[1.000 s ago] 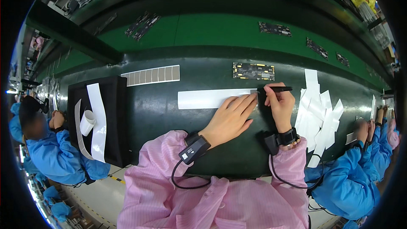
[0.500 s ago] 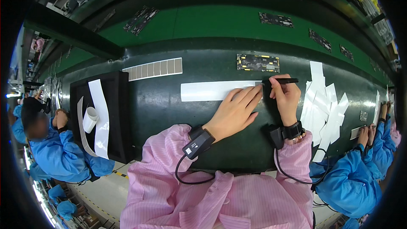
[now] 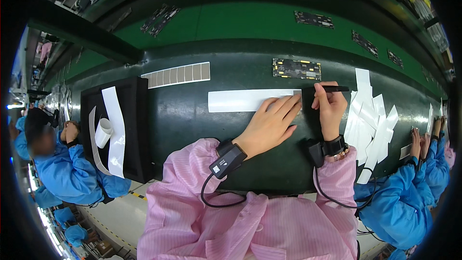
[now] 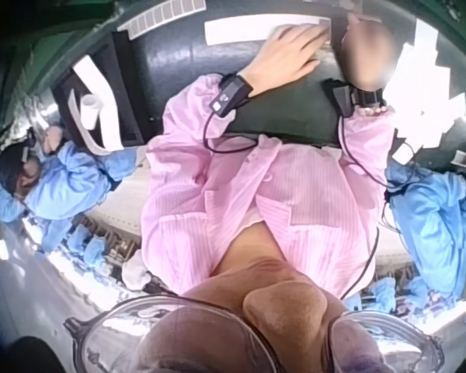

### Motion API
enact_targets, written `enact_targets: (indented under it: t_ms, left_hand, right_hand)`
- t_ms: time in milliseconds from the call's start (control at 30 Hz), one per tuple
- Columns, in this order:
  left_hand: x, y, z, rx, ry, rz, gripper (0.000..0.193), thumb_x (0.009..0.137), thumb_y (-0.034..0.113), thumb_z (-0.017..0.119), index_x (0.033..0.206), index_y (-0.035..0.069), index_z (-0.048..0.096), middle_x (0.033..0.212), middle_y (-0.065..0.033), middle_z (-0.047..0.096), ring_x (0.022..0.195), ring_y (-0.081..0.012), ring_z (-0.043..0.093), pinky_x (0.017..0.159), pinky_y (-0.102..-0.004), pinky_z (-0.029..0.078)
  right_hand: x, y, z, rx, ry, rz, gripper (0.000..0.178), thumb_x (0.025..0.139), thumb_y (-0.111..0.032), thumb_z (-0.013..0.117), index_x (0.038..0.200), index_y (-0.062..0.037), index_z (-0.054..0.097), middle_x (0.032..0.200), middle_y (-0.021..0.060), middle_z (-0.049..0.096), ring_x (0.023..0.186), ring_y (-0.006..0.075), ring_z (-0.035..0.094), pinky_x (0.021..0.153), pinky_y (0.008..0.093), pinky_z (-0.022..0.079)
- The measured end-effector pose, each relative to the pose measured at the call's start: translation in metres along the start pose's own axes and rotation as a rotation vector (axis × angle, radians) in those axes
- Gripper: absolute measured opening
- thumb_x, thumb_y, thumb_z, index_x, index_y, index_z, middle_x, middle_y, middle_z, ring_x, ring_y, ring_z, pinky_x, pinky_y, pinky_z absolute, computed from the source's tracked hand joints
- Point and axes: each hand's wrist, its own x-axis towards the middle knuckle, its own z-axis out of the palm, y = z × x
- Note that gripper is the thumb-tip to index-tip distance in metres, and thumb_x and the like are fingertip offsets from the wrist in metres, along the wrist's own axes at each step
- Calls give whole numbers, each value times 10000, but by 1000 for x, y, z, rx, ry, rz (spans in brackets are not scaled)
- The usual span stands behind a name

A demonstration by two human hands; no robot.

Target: The worker is using a stylus tool to apply or press components onto small circuit boards at a factory workbench.

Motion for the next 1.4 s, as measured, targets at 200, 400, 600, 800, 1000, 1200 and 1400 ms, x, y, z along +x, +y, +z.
enact_targets:
  t_ms: [200,400,600,800,1000,1200,1400]
  left_hand:
    - [-1,0,0,2,-6,-5,557,831,262,631,1305,17,472,1402,-99,418,1222,-224,438,1004,-377,348]
    - [-2,-2,1,-6,4,1,557,829,263,632,1304,18,474,1400,-97,421,1226,-224,436,1004,-378,347]
    - [0,-1,2,-15,2,-5,555,828,260,632,1305,21,476,1399,-94,423,1235,-224,433,1004,-381,345]
    - [0,-2,1,-9,-5,-8,556,831,267,629,1306,23,476,1410,-89,417,1236,-220,432,1005,-385,342]
    - [0,-1,0,-12,-11,-6,549,835,265,623,1306,24,476,1416,-89,413,1240,-222,428,1007,-387,341]
    - [0,-1,1,-9,-12,-8,550,836,263,622,1309,24,475,1412,-91,415,1245,-223,426,1011,-388,339]
    - [1,-2,-1,-9,-9,-6,545,836,259,623,1306,24,478,1399,-93,425,1244,-224,427,1010,-389,341]
  right_hand:
    - [1,2,-1,-25,-51,39,87,879,-55,656,899,23,622,648,16,579,508,61,543,459,199,401]
    - [1,2,0,-38,-51,51,89,873,-53,662,886,26,625,653,21,587,510,62,549,464,199,407]
    - [1,-2,0,-101,-57,18,81,863,-42,669,863,27,627,657,19,591,506,59,540,459,200,398]
    - [-2,-1,4,-93,-36,-10,74,862,-30,665,858,29,619,641,12,571,493,53,517,448,207,385]
    - [-3,1,2,-43,-17,-6,72,871,-33,654,859,24,613,630,10,562,486,52,509,440,203,374]
    - [-2,0,4,-1,-23,11,79,876,-39,652,860,24,608,633,6,564,487,49,511,435,198,365]
    - [-1,0,5,85,21,25,84,897,-64,637,894,14,607,641,5,560,494,51,517,445,189,370]
